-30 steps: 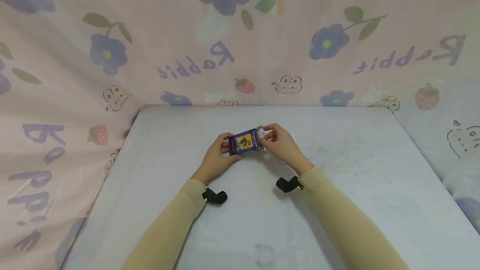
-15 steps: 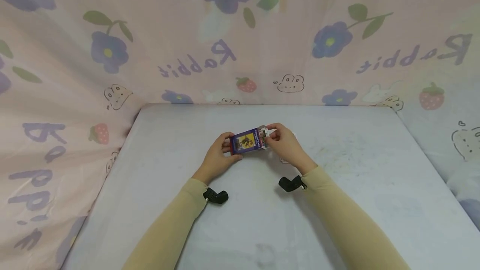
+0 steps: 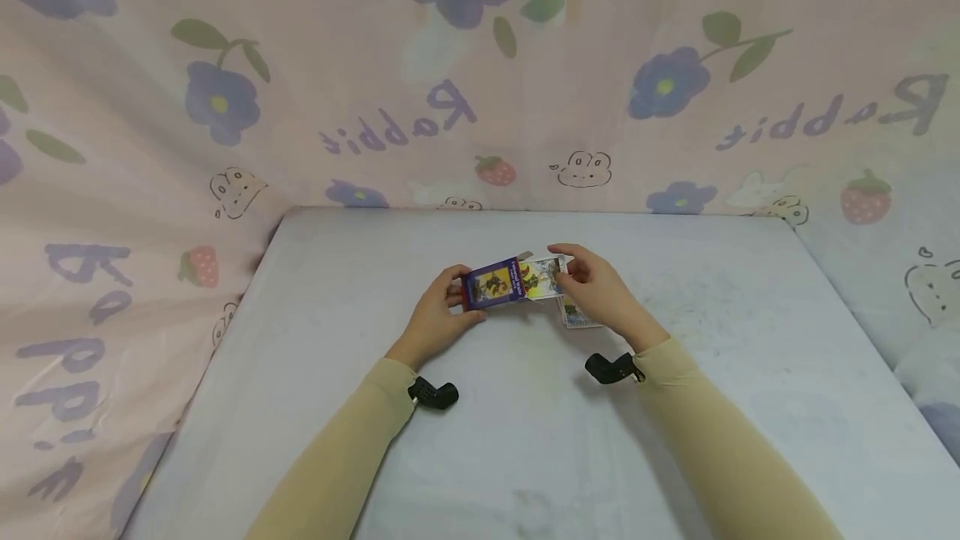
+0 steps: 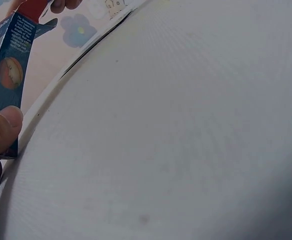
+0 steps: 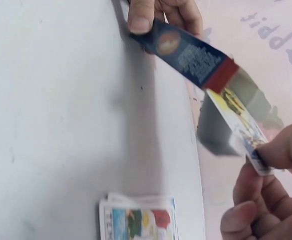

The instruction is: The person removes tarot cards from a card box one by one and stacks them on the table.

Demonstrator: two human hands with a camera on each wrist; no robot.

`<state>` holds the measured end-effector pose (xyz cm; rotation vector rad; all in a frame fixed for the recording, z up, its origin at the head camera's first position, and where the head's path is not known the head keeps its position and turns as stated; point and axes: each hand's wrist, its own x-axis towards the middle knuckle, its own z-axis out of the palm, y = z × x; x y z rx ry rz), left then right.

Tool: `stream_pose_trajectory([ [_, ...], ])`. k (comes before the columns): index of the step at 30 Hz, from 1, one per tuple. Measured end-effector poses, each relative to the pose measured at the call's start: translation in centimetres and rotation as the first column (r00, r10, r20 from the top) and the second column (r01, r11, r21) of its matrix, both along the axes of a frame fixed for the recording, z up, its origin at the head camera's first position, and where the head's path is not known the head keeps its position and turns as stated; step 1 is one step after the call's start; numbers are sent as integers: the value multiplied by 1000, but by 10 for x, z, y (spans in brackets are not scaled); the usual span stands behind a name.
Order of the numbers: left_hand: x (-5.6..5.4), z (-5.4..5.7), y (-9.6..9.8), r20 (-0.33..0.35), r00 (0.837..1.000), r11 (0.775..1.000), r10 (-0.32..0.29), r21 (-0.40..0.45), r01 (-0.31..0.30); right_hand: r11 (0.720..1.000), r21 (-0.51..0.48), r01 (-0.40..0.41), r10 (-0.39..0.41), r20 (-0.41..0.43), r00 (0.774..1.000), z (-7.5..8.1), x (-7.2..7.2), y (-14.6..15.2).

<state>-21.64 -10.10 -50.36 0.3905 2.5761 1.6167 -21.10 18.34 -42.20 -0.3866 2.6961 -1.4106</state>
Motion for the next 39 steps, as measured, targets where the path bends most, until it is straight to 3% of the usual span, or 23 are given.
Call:
stream_pose_trajectory([
  [19,0,0,1,-4,1000,1000,-5,9,5,1000,29,10,-10,19,1000,3,6,18],
  [29,0,1,0,-4,1000,1000,0,7,0,992,126,12,-19,53,998,14,-2,11],
  [39,-1,-2,0,-3,1000,1000,8,2,-8,977,192,-97,75,120,990,14,-4,14],
])
